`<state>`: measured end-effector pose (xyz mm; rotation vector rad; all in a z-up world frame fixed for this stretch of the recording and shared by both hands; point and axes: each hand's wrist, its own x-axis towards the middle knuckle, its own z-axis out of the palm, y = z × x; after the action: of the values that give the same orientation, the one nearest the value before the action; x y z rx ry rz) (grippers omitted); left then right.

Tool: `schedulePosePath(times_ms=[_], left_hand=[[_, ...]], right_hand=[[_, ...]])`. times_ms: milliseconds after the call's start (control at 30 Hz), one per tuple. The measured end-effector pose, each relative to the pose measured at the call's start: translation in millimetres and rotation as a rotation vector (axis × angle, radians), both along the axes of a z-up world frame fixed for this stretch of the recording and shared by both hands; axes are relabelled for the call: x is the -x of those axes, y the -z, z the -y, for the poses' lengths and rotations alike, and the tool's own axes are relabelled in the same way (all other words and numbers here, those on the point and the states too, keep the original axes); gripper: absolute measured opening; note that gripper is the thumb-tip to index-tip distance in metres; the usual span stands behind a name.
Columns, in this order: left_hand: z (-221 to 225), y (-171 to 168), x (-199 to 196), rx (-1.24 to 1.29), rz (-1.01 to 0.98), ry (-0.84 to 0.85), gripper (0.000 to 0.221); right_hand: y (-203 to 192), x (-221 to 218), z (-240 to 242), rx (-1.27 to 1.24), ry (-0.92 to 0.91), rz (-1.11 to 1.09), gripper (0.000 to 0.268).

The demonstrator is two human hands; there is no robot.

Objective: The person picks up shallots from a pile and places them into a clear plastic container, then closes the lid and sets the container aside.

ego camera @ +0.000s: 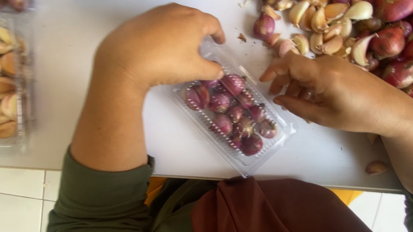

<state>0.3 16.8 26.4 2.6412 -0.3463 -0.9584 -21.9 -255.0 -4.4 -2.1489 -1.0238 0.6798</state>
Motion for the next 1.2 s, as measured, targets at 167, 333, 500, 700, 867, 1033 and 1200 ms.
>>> schedulePosePath(times_ms=[167,333,500,700,867,1033,1200], left_hand=[[12,19,7,0.137,0.118,0.145,0.058],[38,24,20,0.071,0.244,0.372,0.049],[60,46,23,0.128,0.303,0.455,0.033],[39,7,25,0.015,0.04,0.342,0.029],[-3,10,36,-0.087,0.136,0.174,0.027],[-44,-2,61,-0.163,0.113,-0.057,0.025],[-62,14,90,-0.046,0.373,-0.244,0.05]], right_hand=[[1,4,-3,0.03,0.02,-0.042,0.018],[1,4,-4,0.096,0.078,-0.063,0.003],[-2,5,-1,0.058,0.082,-0.038,0.005],[-4,5,0,0.087,0.121,-0.03,0.003],[-3,2,1,0.091,0.092,0.046,0.005],[-4,3,1,0.076,0.071,0.078,0.005],[-3,2,0,0.085,0.057,0.1,0.004]])
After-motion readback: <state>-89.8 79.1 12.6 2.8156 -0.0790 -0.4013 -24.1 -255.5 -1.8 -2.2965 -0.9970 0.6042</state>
